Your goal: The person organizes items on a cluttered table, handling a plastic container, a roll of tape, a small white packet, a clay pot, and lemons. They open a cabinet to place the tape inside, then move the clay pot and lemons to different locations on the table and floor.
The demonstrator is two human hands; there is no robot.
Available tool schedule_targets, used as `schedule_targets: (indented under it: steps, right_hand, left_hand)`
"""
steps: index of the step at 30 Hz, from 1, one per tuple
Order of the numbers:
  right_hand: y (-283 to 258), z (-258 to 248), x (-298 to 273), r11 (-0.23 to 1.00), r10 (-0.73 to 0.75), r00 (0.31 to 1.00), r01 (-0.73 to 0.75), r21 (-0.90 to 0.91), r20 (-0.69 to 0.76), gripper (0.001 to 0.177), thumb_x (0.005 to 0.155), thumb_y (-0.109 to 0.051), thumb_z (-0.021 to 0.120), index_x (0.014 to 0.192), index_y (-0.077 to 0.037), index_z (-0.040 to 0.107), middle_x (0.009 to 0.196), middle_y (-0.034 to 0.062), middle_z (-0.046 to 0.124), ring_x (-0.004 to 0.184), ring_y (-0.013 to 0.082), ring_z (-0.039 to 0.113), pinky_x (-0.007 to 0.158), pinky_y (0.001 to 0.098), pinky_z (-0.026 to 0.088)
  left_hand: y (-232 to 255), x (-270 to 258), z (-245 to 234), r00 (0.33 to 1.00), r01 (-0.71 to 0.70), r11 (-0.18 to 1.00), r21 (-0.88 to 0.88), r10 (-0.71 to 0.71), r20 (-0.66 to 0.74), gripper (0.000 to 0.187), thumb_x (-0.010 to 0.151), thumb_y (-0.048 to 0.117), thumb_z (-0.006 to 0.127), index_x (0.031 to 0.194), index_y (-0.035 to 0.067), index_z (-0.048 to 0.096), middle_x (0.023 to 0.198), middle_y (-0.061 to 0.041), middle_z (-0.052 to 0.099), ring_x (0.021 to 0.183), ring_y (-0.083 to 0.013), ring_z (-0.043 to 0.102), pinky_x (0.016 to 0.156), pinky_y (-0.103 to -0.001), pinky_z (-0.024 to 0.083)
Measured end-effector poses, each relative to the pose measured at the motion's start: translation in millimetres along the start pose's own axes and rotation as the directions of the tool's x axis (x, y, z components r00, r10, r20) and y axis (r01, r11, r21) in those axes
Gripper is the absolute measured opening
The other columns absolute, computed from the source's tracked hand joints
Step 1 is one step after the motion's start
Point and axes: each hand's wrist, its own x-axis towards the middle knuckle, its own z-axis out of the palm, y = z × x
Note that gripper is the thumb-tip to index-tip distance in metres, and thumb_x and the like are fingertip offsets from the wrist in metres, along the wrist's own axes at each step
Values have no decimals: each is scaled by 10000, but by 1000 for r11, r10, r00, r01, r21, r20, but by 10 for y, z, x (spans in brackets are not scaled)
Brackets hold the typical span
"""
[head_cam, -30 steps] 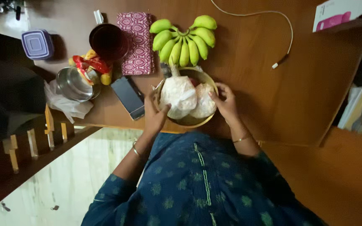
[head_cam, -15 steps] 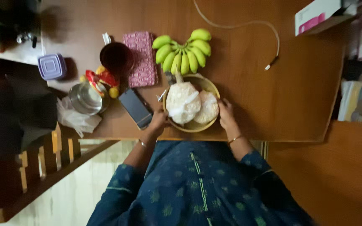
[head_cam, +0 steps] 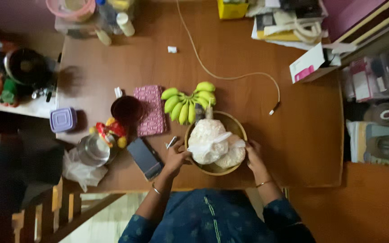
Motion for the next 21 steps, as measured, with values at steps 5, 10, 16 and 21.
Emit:
schedule_targets:
  steps: [5,10,16,21]
  right_hand:
    - [-563,153,306,993,-64,998,61,100,26,167,895,-151,746,1002,-32,696,965,58,711,874,179,687,770,350,574]
    - [-999,770,831,991,-5,1000,6,136,-10,275,854,-191,722,1083,-41,749,1042,60,751,922,168,707,799,327,578]
    - [-1027,1989,1910,990,-4,986,-20,137,169,224,932,-177,777,994,27,709,922,103,689,765,228,652,643,416,560]
    - [-695,3254,2748,974,184,954,-209,83,237,192,893,-290,709,1005,-135,726,897,2,730,783,172,678,631,381,553]
  left_hand:
    - [809,321,286,979,-196,980,-27,197,44,581,847,131,713,1387,0,544,1129,-96,726,842,-183,723,627,-334,615]
    - [1346,744,339,948,-305,943,-132,288,-139,484,950,259,692,1326,-42,641,1141,-97,731,962,-188,696,799,-378,566]
    - [1634,1077,198,890,-376,844,-384,213,-403,579,962,406,498,1447,93,455,1235,-66,675,1049,-200,688,789,-352,605]
    - [1699,1875,-293,710,-538,824,-176,330,-622,580,978,346,566,1475,86,419,1167,-51,571,965,-188,570,708,-348,538]
